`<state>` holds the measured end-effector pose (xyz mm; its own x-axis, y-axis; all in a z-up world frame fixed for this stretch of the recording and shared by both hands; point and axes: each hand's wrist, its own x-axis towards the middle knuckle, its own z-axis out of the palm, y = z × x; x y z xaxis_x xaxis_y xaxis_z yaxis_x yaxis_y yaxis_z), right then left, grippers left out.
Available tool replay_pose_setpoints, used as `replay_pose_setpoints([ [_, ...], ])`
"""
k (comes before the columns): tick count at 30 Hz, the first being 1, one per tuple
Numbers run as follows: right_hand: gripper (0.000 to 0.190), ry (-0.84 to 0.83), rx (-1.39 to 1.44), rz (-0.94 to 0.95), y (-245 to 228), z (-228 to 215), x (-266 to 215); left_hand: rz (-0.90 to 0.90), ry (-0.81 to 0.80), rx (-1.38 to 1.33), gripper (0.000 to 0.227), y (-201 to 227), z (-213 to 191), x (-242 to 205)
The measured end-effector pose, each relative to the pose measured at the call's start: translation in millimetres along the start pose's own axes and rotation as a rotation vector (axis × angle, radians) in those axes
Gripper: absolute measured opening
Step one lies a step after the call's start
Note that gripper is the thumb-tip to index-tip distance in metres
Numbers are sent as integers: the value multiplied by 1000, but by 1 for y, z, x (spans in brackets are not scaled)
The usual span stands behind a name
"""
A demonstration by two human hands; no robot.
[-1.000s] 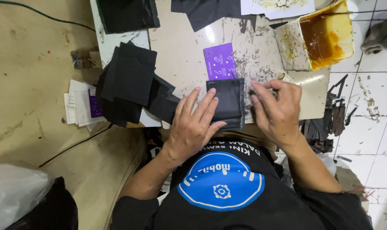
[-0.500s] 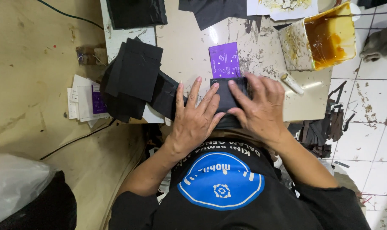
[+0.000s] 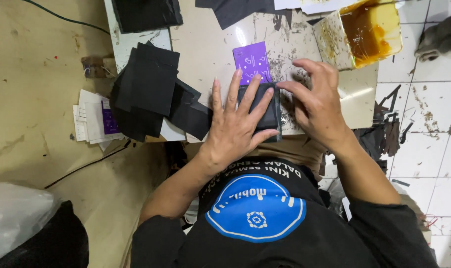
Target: Applying glue to leather pieces and assembling them to create a wallet or card holder.
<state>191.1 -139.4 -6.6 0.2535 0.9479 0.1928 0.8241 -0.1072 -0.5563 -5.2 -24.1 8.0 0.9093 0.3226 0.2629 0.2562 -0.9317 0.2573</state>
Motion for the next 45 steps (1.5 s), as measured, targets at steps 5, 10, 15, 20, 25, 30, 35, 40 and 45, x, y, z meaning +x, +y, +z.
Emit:
replay_pose_setpoints([
  [5, 26, -94, -51, 7, 16, 17, -2, 34, -94, 41, 84, 1, 1, -3],
  [10, 26, -115, -93, 12, 15, 17, -1, 73, -149, 59, 89, 6, 0, -16],
  [15, 15, -99, -130, -8, 5, 9, 2, 94, -236, -56, 89, 14, -7, -31],
  [20, 39, -58, -20, -151, -6, -6, 8, 92, -310, -119, 90, 9, -15, -41],
  [25, 34, -16, 101, -169, -24, -8, 21, -113, 43, -228, 46, -38, -36, -14],
  [30, 65, 13, -127, -208, -42, 6, 42, -213, 26, -312, 48, -65, -12, 4],
  [35, 74, 34, -324, -193, -39, 29, 39, -217, 37, -278, 57, -68, -2, 9],
  [40, 80, 34, -383, -149, -43, 39, 18, -219, 40, -281, 60, -71, -3, 10],
  [45, 89, -65, -254, -129, -60, 33, -1, -229, 28, -256, 60, -70, -2, 10],
])
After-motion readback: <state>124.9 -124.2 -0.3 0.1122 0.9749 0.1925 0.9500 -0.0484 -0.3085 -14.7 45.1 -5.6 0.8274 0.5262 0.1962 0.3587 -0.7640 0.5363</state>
